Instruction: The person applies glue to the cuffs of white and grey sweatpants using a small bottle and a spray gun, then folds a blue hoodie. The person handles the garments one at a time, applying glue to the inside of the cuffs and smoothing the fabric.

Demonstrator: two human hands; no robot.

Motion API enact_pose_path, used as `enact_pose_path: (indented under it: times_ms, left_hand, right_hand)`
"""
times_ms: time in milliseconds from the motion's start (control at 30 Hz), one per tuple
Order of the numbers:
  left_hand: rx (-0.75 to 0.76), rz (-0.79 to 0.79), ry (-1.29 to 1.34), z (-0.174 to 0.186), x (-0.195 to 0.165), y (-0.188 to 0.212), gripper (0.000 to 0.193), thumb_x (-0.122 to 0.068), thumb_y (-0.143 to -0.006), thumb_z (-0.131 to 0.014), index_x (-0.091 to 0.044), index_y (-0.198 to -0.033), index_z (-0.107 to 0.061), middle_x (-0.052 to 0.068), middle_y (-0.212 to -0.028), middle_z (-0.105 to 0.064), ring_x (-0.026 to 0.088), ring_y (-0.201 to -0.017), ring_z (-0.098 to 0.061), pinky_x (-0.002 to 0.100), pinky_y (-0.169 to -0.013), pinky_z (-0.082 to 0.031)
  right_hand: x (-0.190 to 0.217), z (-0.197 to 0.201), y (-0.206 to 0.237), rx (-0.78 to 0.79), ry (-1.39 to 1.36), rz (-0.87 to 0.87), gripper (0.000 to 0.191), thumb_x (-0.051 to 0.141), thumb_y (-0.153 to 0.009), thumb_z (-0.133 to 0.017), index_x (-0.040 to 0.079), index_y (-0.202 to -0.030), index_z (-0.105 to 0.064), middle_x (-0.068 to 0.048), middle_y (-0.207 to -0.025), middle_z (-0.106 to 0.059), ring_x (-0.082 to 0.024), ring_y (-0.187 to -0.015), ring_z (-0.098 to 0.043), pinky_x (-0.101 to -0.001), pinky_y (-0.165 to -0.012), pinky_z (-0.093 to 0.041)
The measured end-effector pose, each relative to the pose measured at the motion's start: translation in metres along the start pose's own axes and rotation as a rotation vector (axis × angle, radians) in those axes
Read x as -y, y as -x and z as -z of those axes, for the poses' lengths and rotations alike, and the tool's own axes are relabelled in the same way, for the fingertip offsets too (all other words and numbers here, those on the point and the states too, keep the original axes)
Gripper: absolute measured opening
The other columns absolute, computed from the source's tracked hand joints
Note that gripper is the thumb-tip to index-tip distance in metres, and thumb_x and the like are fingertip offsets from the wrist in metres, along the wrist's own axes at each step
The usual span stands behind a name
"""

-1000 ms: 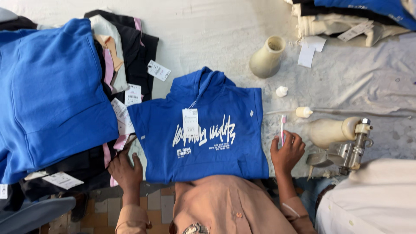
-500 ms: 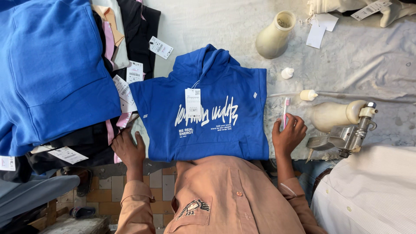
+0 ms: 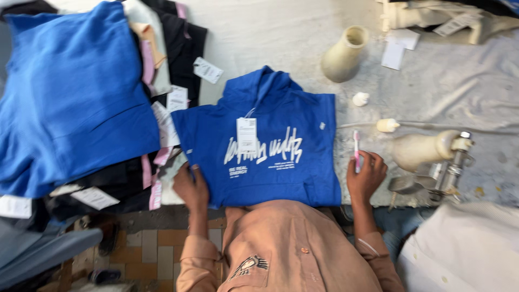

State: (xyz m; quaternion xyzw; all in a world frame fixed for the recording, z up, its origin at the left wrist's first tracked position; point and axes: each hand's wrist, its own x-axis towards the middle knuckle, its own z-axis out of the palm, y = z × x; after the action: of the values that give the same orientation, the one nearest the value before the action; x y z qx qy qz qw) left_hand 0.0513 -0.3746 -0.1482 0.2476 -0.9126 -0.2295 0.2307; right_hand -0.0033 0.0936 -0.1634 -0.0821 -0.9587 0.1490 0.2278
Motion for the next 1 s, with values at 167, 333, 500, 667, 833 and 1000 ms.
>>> enact_pose_path:
  times_ms: [167, 333, 500, 667, 833, 1000]
  left_hand:
    - [0.037, 0.232, 0.456, -0.014, -0.006, -0.014, 0.032, -0.024, -0.099, -0.066, 0.002, -0.118, -0.065, 0.018, -0.103, -0.074, 0.028, -0.093, -0.071, 0.039, -0.086, -0.054]
    - [0.185, 0.494, 1.037, -0.026, 0.026, -0.053, 0.018, -0.017, -0.101, -0.065, 0.000, -0.104, -0.069, 0.001, -0.089, -0.068, 0.007, -0.080, -0.059, 0.025, -0.070, -0.047]
    - [0.172, 0.582, 1.151, -0.015, 0.025, -0.066, 0.016, -0.015, -0.104, -0.065, 0.000, -0.099, -0.068, -0.001, -0.086, -0.064, 0.006, -0.077, -0.056, 0.024, -0.069, -0.045]
    - [-0.204, 0.116, 0.332, 0.013, -0.050, -0.032, 0.022, -0.010, -0.099, -0.063, -0.001, -0.119, -0.063, 0.012, -0.110, -0.064, 0.025, -0.098, -0.061, 0.037, -0.088, -0.049]
    - [0.300, -0.403, 0.482, -0.011, -0.166, 0.012, 0.035, -0.011, -0.093, -0.068, -0.002, -0.125, -0.060, 0.019, -0.126, -0.062, 0.039, -0.119, -0.058, 0.047, -0.101, -0.045]
    - [0.591, -0.820, 0.447, -0.087, -0.254, 0.006, 0.054, -0.035, -0.098, -0.064, -0.001, -0.138, -0.056, 0.016, -0.145, -0.057, 0.037, -0.139, -0.049, 0.053, -0.118, -0.031]
  right_hand:
    - [0.001, -0.004, 0.016, -0.023, -0.082, 0.053, 0.022, 0.016, -0.092, -0.080, 0.014, -0.113, -0.072, -0.010, -0.121, -0.060, -0.035, -0.117, -0.055, -0.0492, -0.102, -0.042]
    - [0.004, -0.006, 0.021, 0.016, -0.297, -0.029, 0.012, 0.015, -0.102, -0.073, 0.008, -0.112, -0.070, -0.009, -0.107, -0.071, -0.031, -0.103, -0.060, -0.0449, -0.095, -0.044]
    - [-0.004, -0.005, 0.015, 0.068, -0.459, -0.103, 0.009, 0.008, -0.114, -0.059, 0.002, -0.115, -0.066, -0.009, -0.092, -0.075, -0.019, -0.082, -0.064, -0.0350, -0.074, -0.045]
    - [-0.014, -0.006, 0.011, 0.213, -0.718, -0.348, 0.018, 0.012, -0.114, -0.052, 0.005, -0.124, -0.064, -0.004, -0.088, -0.069, -0.009, -0.068, -0.059, -0.0259, -0.060, -0.047]
    - [0.000, 0.010, 0.008, 0.128, -0.298, -0.246, 0.025, 0.009, -0.098, -0.068, 0.011, -0.123, -0.065, -0.014, -0.105, -0.069, -0.029, -0.091, -0.067, -0.0401, -0.073, -0.054]
    - [0.045, 0.047, -0.007, 0.029, -0.048, -0.095, 0.040, 0.006, -0.084, -0.070, 0.008, -0.124, -0.065, -0.015, -0.117, -0.062, -0.035, -0.110, -0.060, -0.0469, -0.093, -0.049]
